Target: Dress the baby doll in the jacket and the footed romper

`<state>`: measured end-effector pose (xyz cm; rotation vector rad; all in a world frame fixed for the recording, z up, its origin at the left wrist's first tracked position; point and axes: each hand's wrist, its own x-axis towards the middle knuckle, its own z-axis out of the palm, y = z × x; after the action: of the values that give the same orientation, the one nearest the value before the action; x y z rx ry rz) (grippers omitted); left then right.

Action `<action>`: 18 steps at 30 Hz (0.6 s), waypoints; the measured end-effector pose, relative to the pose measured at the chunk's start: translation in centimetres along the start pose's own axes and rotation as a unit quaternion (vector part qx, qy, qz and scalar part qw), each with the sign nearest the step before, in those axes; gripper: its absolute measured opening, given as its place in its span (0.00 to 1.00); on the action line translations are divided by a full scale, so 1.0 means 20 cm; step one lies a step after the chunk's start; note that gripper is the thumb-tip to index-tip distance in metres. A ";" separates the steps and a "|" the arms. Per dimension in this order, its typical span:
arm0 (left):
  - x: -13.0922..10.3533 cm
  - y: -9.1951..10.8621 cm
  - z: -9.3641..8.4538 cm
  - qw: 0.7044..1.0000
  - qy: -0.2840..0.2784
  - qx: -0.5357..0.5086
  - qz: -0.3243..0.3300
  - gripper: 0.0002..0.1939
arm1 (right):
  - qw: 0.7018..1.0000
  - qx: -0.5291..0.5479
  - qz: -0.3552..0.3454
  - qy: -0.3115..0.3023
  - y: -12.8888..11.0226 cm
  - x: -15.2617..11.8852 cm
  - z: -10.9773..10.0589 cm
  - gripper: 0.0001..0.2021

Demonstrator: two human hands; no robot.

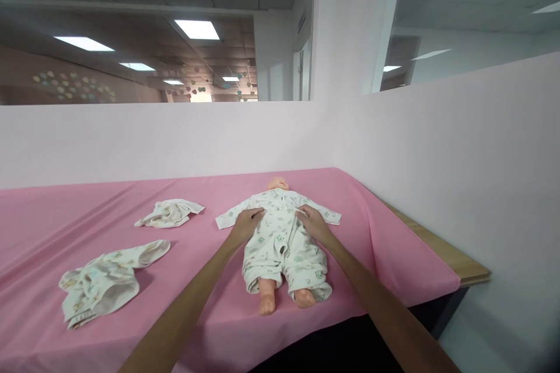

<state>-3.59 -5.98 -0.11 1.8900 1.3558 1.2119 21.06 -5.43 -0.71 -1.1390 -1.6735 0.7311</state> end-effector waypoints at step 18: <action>-0.19 -0.03 -0.12 0.974 -0.201 -0.099 -0.026 0.30 | 0.979 -0.028 0.052 -0.198 0.11 -0.12 -0.15 0.04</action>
<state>-6.34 -9.49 -0.74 1.8216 1.0196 0.8422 24.96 -7.00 -2.32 -1.1830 -1.9837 1.0350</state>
